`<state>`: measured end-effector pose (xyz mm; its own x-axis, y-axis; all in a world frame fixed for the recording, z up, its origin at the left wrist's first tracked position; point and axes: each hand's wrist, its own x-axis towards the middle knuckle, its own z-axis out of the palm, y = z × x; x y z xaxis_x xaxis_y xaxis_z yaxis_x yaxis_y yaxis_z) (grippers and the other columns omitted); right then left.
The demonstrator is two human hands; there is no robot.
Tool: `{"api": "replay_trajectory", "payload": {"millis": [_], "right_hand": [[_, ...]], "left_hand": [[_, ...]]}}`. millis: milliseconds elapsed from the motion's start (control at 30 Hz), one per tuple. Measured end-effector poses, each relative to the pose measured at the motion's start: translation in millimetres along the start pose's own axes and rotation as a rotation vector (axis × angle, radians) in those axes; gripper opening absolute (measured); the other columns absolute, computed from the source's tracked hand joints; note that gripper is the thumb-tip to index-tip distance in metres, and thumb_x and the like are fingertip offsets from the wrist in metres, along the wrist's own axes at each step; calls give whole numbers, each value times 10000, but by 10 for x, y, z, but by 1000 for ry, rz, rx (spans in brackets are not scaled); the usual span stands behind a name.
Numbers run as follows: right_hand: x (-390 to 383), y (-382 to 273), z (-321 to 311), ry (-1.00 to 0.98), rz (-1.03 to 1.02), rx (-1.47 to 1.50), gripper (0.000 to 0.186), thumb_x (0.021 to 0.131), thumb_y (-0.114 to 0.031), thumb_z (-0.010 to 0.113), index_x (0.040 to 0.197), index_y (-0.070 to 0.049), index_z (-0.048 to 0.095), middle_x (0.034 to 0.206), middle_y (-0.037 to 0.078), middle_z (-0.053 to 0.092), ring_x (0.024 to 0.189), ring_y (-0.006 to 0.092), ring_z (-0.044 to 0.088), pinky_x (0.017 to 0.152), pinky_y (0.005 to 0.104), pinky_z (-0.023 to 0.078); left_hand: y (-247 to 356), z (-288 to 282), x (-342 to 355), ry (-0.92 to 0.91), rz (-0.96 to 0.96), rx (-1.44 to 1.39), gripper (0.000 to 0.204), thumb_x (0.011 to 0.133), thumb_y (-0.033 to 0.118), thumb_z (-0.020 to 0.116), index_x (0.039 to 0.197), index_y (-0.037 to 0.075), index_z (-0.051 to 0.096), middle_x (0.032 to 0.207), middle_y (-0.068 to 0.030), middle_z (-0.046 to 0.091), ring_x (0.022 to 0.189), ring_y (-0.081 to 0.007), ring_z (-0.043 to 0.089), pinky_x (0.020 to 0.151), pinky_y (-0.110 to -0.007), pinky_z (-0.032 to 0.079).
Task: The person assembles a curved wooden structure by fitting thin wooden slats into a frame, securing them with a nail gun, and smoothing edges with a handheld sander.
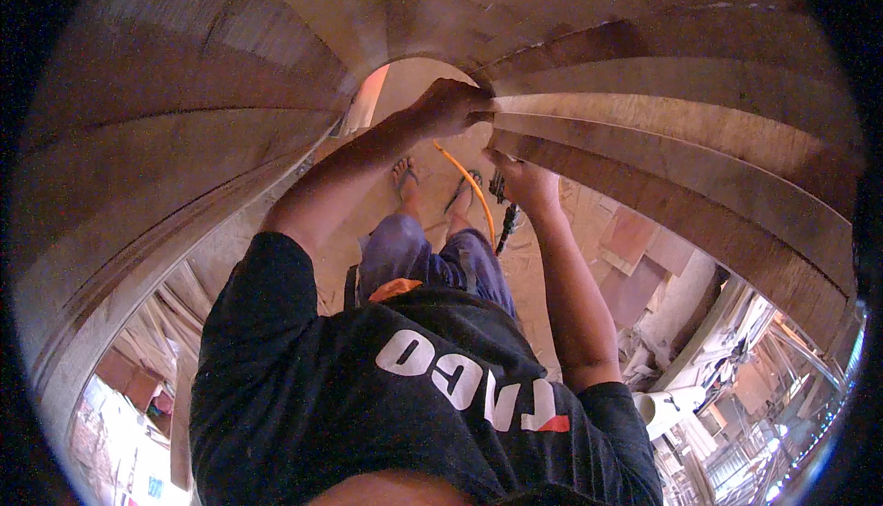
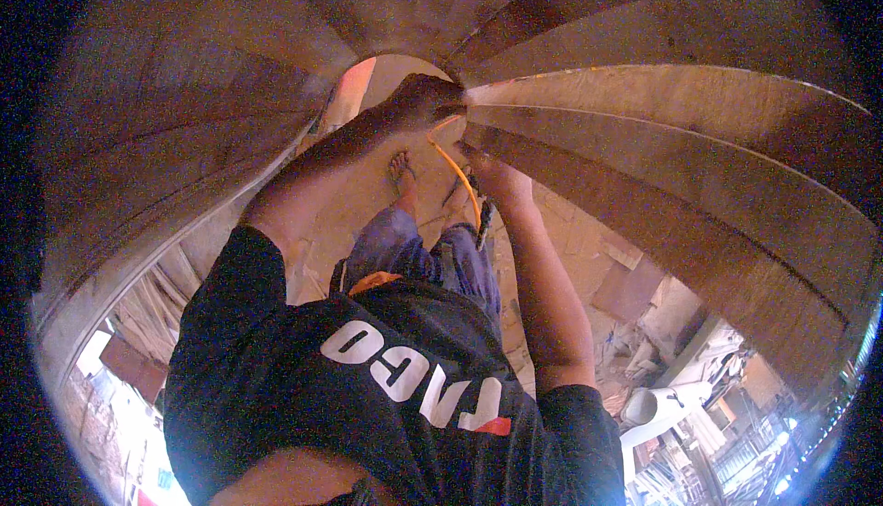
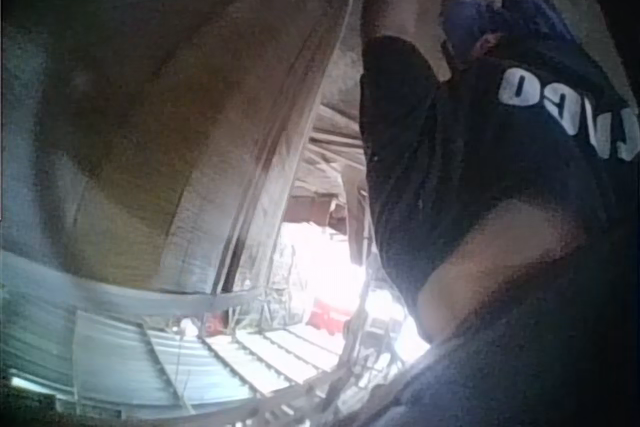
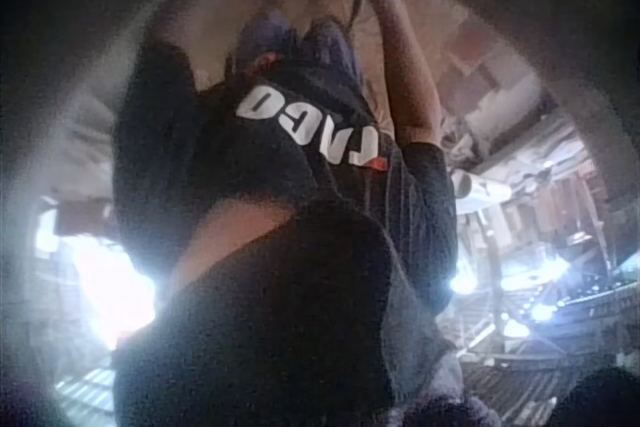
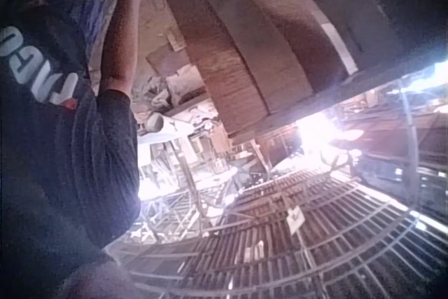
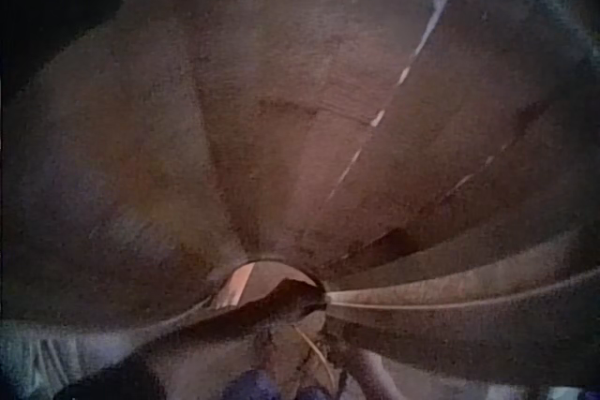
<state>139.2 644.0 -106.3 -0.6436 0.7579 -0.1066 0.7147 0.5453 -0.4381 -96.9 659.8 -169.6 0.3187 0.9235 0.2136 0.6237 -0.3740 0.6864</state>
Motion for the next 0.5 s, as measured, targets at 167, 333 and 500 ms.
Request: {"api": "replay_trajectory", "payload": {"millis": [167,333,500], "right_hand": [[-12,76,86,26,47,77,410,906,-453,719,1135,-113,726,1175,167,724,1100,404,660,946,507,509],[14,8,81,33,138,108,186,906,-310,743,1065,-216,770,1133,81,712,1086,338,637,927,465,476],[62,-62,-14,86,106,182,238,866,-317,778,1017,-134,759,1036,111,734,988,335,667,865,450,495]], "left_hand": [[-19,27,13,-26,-17,-30,171,917,283,731,1060,188,735,914,-101,741,864,-328,734,746,-476,589],[-47,71,21,41,42,10,222,946,370,687,1032,175,748,877,-121,741,785,-360,723,693,-489,570],[-6,35,31,-16,8,13,194,929,337,704,1036,182,751,884,-117,744,793,-359,725,695,-485,573]]}}
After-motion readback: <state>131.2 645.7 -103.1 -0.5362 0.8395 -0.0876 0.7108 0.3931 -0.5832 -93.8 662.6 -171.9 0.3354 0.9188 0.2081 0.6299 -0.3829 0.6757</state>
